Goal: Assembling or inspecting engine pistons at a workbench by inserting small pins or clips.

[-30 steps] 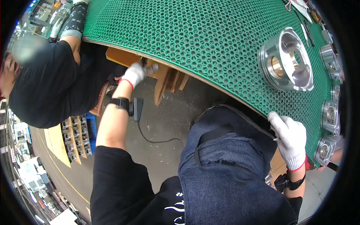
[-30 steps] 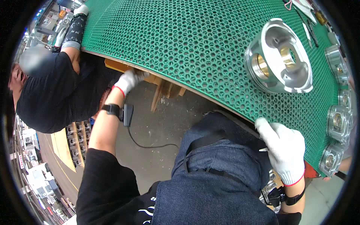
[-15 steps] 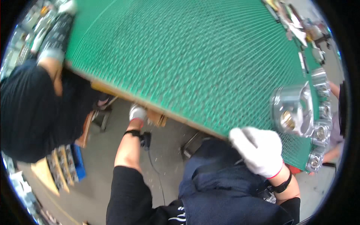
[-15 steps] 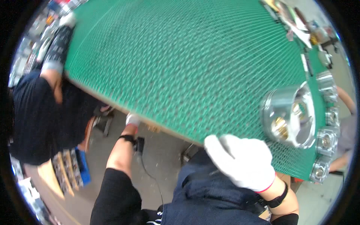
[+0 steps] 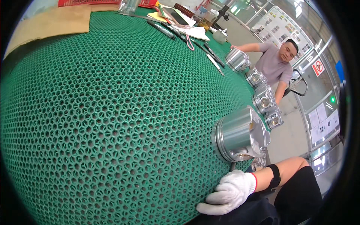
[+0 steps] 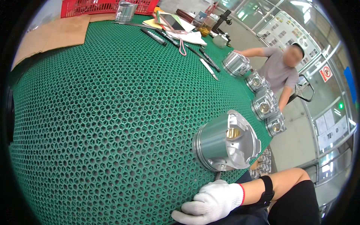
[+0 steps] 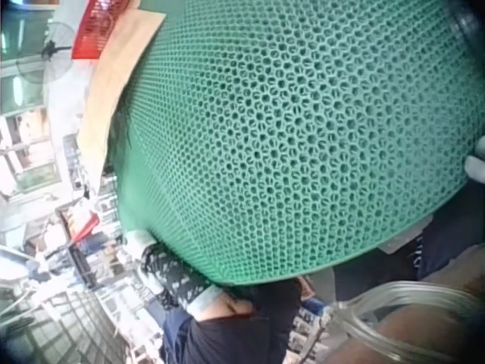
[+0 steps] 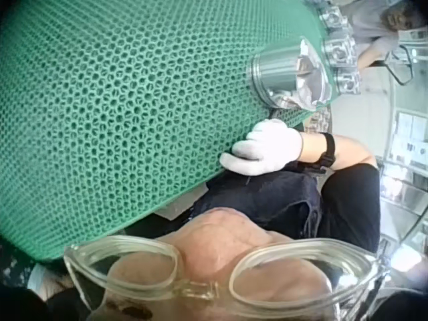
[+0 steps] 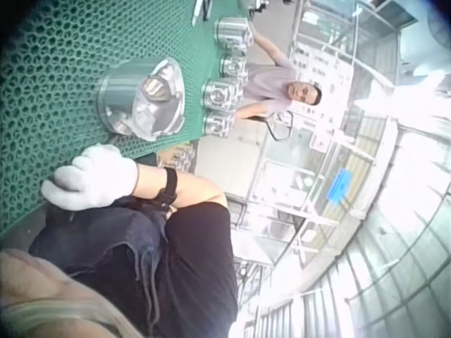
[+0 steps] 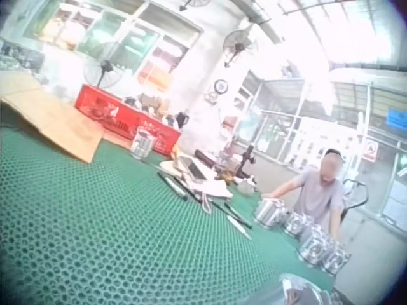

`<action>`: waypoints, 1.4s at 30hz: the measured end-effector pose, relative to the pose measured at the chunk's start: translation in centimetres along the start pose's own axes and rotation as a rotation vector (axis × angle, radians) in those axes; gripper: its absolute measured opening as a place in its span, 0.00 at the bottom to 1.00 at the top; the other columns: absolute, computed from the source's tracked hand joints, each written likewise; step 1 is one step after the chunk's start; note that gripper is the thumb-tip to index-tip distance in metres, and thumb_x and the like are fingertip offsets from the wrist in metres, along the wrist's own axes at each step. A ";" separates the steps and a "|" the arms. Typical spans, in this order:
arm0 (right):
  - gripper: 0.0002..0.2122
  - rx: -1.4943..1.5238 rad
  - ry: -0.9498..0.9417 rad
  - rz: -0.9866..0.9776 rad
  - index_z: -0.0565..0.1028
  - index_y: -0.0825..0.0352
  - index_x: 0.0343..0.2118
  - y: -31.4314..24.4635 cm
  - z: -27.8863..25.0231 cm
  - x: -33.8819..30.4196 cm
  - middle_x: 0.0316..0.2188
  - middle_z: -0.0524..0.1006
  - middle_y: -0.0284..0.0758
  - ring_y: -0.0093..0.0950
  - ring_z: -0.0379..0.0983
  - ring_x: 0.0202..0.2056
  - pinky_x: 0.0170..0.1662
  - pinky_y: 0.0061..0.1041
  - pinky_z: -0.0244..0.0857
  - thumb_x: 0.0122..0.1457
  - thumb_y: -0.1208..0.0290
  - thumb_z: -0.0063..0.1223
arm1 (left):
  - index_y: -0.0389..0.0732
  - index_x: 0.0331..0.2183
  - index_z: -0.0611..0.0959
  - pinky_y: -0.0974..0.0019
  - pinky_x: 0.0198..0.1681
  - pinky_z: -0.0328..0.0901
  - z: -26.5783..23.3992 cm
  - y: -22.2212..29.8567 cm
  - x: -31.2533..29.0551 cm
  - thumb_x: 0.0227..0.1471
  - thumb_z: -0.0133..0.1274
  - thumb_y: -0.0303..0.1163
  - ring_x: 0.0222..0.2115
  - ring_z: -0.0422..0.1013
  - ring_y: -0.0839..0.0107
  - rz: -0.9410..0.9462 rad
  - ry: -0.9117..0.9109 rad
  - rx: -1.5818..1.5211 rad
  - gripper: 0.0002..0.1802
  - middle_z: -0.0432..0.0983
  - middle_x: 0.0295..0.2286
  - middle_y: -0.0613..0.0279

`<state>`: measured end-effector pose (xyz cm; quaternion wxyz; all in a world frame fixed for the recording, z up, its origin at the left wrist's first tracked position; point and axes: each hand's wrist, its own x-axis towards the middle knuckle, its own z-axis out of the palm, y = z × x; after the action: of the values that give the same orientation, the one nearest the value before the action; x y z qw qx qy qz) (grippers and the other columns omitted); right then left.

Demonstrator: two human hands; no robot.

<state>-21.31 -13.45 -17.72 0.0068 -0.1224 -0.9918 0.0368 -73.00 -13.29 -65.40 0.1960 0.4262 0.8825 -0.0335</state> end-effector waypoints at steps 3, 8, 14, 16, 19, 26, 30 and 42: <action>0.19 0.023 -0.043 -0.002 0.76 0.60 0.46 0.3 -0.1 0.2 0.19 0.66 0.18 0.12 0.55 0.13 0.15 0.16 0.45 0.48 0.71 0.53 | 0.44 0.51 0.75 0.53 0.50 0.66 -0.1 -1.1 0.2 0.54 0.46 0.39 0.47 0.70 0.47 -0.003 -0.008 0.037 0.23 0.74 0.47 0.48; 0.16 0.032 -0.013 0.008 0.77 0.59 0.43 -0.4 0.2 0.0 0.18 0.64 0.18 0.12 0.54 0.13 0.15 0.16 0.45 0.48 0.70 0.54 | 0.43 0.50 0.76 0.53 0.49 0.67 -0.3 -2.4 0.1 0.54 0.46 0.37 0.46 0.71 0.47 0.026 -0.004 0.070 0.22 0.75 0.46 0.47; 0.14 0.115 0.046 -0.022 0.78 0.59 0.41 -0.1 1.2 -0.8 0.22 0.66 0.21 0.13 0.55 0.14 0.16 0.17 0.44 0.48 0.70 0.55 | 0.42 0.48 0.77 0.53 0.47 0.68 0.0 -7.6 -2.5 0.54 0.45 0.35 0.45 0.72 0.47 0.047 0.004 0.145 0.20 0.76 0.45 0.46; 0.17 0.102 0.184 0.030 0.76 0.58 0.43 -0.3 2.6 -1.1 0.24 0.67 0.25 0.15 0.55 0.11 0.12 0.19 0.43 0.48 0.66 0.50 | 0.42 0.48 0.78 0.53 0.47 0.68 -0.7 -9.5 -4.0 0.54 0.45 0.34 0.44 0.73 0.47 0.101 0.023 0.181 0.20 0.76 0.44 0.46; 0.18 0.107 0.022 0.001 0.78 0.57 0.39 0.8 0.4 -0.7 0.12 0.60 0.20 0.15 0.54 0.10 0.11 0.22 0.41 0.40 0.64 0.55 | 0.41 0.47 0.78 0.53 0.46 0.68 -4.0 -8.6 -5.9 0.53 0.44 0.33 0.43 0.73 0.46 0.225 0.044 0.276 0.19 0.77 0.43 0.45; 0.16 0.082 0.140 0.122 0.78 0.70 0.35 -0.6 0.6 1.1 0.13 0.67 0.31 0.28 0.64 0.12 0.15 0.25 0.55 0.38 0.78 0.63 | 0.40 0.45 0.80 0.53 0.44 0.69 -9.7 -1.5 -13.0 0.53 0.44 0.30 0.41 0.74 0.46 0.519 0.022 0.546 0.18 0.78 0.41 0.44; 0.23 0.137 0.188 0.198 0.78 0.59 0.44 -1.5 1.5 0.7 0.17 0.70 0.33 0.32 0.68 0.16 0.21 0.26 0.62 0.42 0.83 0.63 | 0.40 0.39 0.82 0.51 0.41 0.70 -10.2 3.5 -21.7 0.48 0.45 0.31 0.35 0.76 0.48 0.490 0.160 0.218 0.16 0.80 0.34 0.44; 0.19 -0.025 0.246 0.173 0.78 0.60 0.42 -1.9 1.5 0.2 0.29 0.75 0.36 0.34 0.74 0.26 0.28 0.30 0.69 0.44 0.74 0.67 | 0.44 0.43 0.81 0.54 0.47 0.69 -13.8 12.6 -23.3 0.53 0.46 0.34 0.42 0.75 0.51 0.312 0.128 0.259 0.16 0.77 0.41 0.48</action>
<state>-21.94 -15.33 -19.05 0.1235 -0.2113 -0.9695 0.0098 -54.67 -19.42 -42.62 0.0858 0.5808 0.8047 -0.0888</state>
